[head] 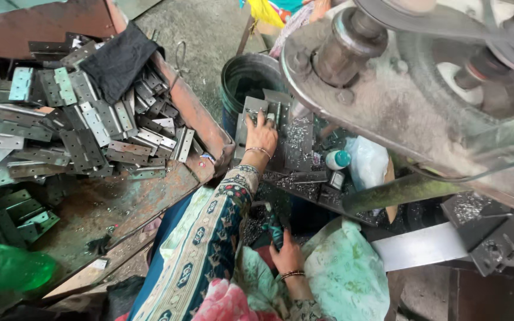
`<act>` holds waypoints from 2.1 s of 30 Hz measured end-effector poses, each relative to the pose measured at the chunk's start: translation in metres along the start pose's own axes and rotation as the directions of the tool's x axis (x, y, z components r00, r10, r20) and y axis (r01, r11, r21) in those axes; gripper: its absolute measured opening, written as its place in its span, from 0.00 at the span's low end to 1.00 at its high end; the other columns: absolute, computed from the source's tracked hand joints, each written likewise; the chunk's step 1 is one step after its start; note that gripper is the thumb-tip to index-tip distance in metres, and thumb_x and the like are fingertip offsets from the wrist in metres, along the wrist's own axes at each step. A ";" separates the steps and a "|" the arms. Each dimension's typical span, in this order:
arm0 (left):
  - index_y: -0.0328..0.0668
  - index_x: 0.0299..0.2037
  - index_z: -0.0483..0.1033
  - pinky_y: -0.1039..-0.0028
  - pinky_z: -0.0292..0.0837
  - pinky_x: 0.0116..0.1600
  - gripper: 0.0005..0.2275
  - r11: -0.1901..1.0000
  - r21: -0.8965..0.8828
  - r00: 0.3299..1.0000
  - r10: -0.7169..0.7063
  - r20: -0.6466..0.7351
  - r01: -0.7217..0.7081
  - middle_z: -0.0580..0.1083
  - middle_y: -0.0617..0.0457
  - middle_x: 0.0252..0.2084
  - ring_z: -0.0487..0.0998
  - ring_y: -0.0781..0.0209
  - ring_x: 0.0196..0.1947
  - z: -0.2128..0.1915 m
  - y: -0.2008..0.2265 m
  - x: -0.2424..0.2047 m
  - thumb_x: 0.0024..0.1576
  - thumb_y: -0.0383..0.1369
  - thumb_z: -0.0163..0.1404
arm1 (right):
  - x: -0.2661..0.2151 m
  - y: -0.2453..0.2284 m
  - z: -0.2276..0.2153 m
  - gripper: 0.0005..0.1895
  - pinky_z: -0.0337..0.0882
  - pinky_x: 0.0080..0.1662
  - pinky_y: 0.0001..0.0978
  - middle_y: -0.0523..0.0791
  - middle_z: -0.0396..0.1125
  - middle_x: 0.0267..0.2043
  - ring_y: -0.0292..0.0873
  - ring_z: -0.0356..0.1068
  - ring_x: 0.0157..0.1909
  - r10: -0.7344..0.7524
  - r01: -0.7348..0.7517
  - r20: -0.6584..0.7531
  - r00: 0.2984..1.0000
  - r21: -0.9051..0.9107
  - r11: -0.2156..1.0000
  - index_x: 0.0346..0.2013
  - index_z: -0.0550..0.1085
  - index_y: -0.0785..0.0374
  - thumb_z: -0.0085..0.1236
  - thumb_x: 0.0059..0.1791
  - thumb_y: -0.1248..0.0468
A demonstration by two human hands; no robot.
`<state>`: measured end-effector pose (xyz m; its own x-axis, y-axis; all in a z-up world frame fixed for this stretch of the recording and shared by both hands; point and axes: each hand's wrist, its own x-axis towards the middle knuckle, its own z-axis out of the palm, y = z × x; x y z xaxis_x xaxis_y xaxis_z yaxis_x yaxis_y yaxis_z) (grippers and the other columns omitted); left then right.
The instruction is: The person sits on the floor and repeatedly places small metal brackets into a press machine, activates the press, and removes the processed pieces. The person handles the brackets one at a time and places the finished pieces into a nearby pile.
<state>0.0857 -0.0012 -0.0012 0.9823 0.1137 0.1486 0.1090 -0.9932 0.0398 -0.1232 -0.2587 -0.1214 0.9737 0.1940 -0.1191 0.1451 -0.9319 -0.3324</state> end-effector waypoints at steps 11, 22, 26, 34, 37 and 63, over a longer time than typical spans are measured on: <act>0.45 0.55 0.78 0.36 0.46 0.70 0.16 0.991 0.023 0.989 0.129 0.075 -0.131 0.67 0.47 0.66 0.51 0.39 0.73 -0.022 0.003 -0.058 0.60 0.36 0.43 | 0.008 -0.053 -0.111 0.35 0.75 0.46 0.55 0.58 0.75 0.42 0.63 0.76 0.46 0.034 -0.023 0.185 0.982 -0.063 0.998 0.61 0.64 0.59 0.63 0.44 0.51; 0.39 0.49 0.80 0.54 0.59 0.66 0.14 0.961 0.039 0.920 0.275 -0.279 -0.275 0.74 0.46 0.57 0.65 0.47 0.63 -0.012 0.000 -0.155 0.55 0.33 0.47 | 0.005 -0.056 -0.108 0.36 0.74 0.50 0.54 0.58 0.74 0.45 0.62 0.74 0.48 0.041 -0.027 0.161 0.986 -0.085 0.996 0.63 0.63 0.57 0.63 0.44 0.49; 0.39 0.46 0.80 0.55 0.61 0.63 0.14 0.948 0.026 0.863 0.300 -0.407 -0.317 0.75 0.48 0.54 0.68 0.50 0.58 -0.033 -0.009 -0.164 0.52 0.34 0.48 | 0.006 -0.047 -0.103 0.35 0.74 0.50 0.55 0.58 0.74 0.44 0.62 0.74 0.48 0.008 0.000 0.155 0.988 -0.054 0.999 0.62 0.65 0.57 0.63 0.44 0.49; 0.35 0.42 0.80 0.57 0.66 0.54 0.16 0.777 -0.598 0.908 -0.085 -0.411 -0.198 0.78 0.47 0.46 0.73 0.46 0.53 -0.058 0.005 -0.173 0.41 0.26 0.55 | 0.046 -0.019 -0.089 0.34 0.75 0.49 0.44 0.55 0.70 0.54 0.56 0.73 0.51 -0.289 0.315 -0.138 0.947 0.242 0.918 0.61 0.68 0.62 0.67 0.44 0.53; 0.35 0.39 0.82 0.59 0.74 0.55 0.10 0.498 -0.864 0.895 -0.348 -0.280 -0.076 0.80 0.44 0.44 0.76 0.44 0.50 -0.043 0.022 -0.159 0.47 0.25 0.55 | 0.080 -0.017 -0.099 0.33 0.74 0.49 0.37 0.48 0.72 0.51 0.47 0.75 0.48 -0.166 0.288 -0.262 0.951 0.547 0.786 0.61 0.68 0.64 0.68 0.45 0.56; 0.44 0.49 0.82 0.27 0.42 0.67 0.16 0.994 -0.100 0.995 0.032 -0.098 -0.042 0.68 0.47 0.64 0.51 0.35 0.73 -0.027 0.022 -0.122 0.58 0.39 0.43 | 0.057 -0.090 -0.129 0.35 0.69 0.55 0.49 0.55 0.63 0.59 0.60 0.66 0.57 -0.406 0.392 -0.150 0.901 -0.115 0.913 0.61 0.66 0.62 0.64 0.41 0.59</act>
<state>-0.0356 -0.0361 0.0085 0.9656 0.0834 0.2462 0.0517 -0.9898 0.1325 -0.0579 -0.2031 0.0229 0.8450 0.5075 0.1684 0.5346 -0.8097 -0.2422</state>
